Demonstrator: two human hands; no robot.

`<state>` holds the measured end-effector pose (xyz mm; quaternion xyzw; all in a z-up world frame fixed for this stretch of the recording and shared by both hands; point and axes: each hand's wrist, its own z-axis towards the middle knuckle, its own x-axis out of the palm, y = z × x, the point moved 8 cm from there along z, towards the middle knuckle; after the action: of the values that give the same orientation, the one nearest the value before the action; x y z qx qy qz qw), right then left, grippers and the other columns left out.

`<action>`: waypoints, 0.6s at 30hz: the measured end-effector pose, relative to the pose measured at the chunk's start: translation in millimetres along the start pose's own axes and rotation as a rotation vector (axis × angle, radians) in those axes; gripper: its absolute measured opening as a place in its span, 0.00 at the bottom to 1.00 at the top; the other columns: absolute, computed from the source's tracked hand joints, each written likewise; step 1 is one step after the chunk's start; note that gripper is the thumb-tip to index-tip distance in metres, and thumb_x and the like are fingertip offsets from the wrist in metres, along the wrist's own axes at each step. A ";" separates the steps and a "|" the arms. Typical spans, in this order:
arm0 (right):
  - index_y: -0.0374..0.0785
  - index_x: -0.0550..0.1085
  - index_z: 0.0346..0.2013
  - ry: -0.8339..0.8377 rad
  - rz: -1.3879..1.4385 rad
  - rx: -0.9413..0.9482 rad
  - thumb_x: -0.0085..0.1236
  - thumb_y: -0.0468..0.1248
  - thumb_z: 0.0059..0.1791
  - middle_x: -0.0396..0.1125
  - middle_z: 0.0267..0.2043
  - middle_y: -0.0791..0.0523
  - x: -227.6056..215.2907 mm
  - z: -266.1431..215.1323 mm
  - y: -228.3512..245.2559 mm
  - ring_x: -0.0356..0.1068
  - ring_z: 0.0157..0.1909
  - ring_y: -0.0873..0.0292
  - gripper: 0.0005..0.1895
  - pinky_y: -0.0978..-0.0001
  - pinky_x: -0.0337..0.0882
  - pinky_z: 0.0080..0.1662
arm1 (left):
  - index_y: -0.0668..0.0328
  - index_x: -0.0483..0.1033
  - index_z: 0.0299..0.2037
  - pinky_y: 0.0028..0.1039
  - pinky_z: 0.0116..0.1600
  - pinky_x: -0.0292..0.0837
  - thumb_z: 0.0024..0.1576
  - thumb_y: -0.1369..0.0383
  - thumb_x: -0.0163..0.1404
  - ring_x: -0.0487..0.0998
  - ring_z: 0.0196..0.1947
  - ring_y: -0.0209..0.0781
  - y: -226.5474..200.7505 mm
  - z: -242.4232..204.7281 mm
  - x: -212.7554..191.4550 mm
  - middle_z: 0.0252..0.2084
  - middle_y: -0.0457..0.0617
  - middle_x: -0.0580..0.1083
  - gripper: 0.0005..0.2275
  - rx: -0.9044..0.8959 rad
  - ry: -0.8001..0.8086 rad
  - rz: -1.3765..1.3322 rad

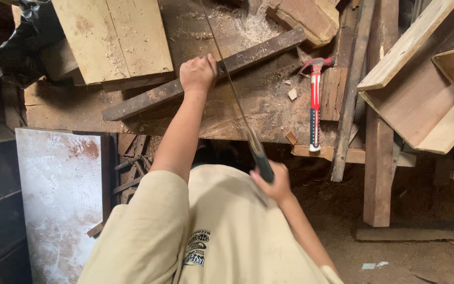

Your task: The person uses a hand saw to cut a wooden plank clamped to a workbench. The person holds the plank with one hand and saws with the other, producing sawdust as the cut progresses.

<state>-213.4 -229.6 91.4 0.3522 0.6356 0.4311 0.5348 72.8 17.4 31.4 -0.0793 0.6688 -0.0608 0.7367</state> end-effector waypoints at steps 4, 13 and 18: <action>0.37 0.74 0.20 0.022 0.024 0.006 0.63 0.39 0.40 0.64 0.16 0.57 -47.1 -80.1 -3.6 0.64 0.17 0.62 0.10 0.69 0.62 0.24 | 0.56 0.80 0.20 0.42 0.36 0.74 0.64 0.61 0.39 0.81 0.26 0.54 -5.1 -1.6 -12.4 0.23 0.56 0.78 0.22 0.035 -0.071 -0.017; 0.34 0.74 0.23 -0.024 -0.001 0.066 0.63 0.37 0.41 0.66 0.18 0.54 -16.5 -45.8 -26.0 0.67 0.19 0.61 0.09 0.69 0.65 0.26 | 0.56 0.79 0.19 0.41 0.33 0.73 0.65 0.60 0.40 0.80 0.23 0.53 -5.7 -2.3 -8.4 0.22 0.56 0.78 0.23 0.057 -0.084 0.036; 0.36 0.73 0.25 -0.013 0.049 0.055 0.64 0.38 0.42 0.67 0.19 0.53 9.9 3.1 -4.8 0.68 0.20 0.58 0.10 0.68 0.66 0.28 | 0.55 0.79 0.20 0.40 0.32 0.74 0.66 0.61 0.40 0.80 0.23 0.51 -4.9 -5.7 3.1 0.21 0.56 0.77 0.22 0.044 -0.069 0.020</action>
<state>-212.0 -222.0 83.1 0.3848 0.6350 0.4243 0.5184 67.5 11.9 28.8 -0.0585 0.6422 -0.0656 0.7615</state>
